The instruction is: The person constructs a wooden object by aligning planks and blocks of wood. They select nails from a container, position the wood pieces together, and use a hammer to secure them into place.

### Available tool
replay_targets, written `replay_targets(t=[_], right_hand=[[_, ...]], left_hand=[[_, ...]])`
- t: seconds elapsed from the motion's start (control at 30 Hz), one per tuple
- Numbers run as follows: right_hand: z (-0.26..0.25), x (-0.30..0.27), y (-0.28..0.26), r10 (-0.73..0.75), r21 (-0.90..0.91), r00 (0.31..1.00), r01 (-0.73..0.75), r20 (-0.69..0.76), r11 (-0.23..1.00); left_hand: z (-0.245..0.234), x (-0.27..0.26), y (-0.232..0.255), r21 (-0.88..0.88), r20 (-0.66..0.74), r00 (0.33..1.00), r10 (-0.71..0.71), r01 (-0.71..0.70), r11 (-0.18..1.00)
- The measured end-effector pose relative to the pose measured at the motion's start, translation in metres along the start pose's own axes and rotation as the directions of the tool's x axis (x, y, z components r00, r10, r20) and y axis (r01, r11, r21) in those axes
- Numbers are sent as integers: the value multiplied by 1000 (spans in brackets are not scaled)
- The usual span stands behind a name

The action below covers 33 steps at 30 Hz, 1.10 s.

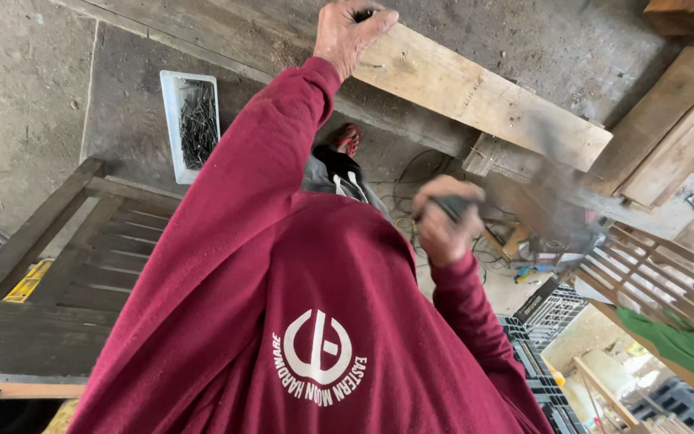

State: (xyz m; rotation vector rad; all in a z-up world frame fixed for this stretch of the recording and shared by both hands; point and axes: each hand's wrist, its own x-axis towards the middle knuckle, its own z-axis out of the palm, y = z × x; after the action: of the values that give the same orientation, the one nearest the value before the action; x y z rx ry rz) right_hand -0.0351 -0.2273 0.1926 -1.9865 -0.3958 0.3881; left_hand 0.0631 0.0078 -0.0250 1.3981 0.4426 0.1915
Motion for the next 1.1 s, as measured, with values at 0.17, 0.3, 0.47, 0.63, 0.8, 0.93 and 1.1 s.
replay_targets(t=[0.17,0.3,0.47,0.63,0.8,0.93,1.1], right_hand=[[-9,-4,7,518,-59,855,-516,24,855],[-29,-4,-33,14,649,998,33,-67,760],[-6,-7,13,-34,334,999,27,16,942],[-18,-15,23,574,170,806,-551,-148,817],[-53,14,-19,-529,268,726,668,-440,694],[-17,10,6,-576,-316,803,513,-152,798],[-8,5,7,354,-293,935,-333,21,896]], left_hand=[[1,5,-6,7,-27,1000,1,-1,1000],[5,-1,-10,-14,14,999,-51,51,999],[4,2,-12,-57,20,999,-45,46,997],[-2,1,-6,76,-35,998,51,-48,996],[-4,1,1,112,6,996,86,-86,990],[-2,1,2,41,2,999,-34,34,999],[-1,-6,-9,132,14,1000,19,-20,991]])
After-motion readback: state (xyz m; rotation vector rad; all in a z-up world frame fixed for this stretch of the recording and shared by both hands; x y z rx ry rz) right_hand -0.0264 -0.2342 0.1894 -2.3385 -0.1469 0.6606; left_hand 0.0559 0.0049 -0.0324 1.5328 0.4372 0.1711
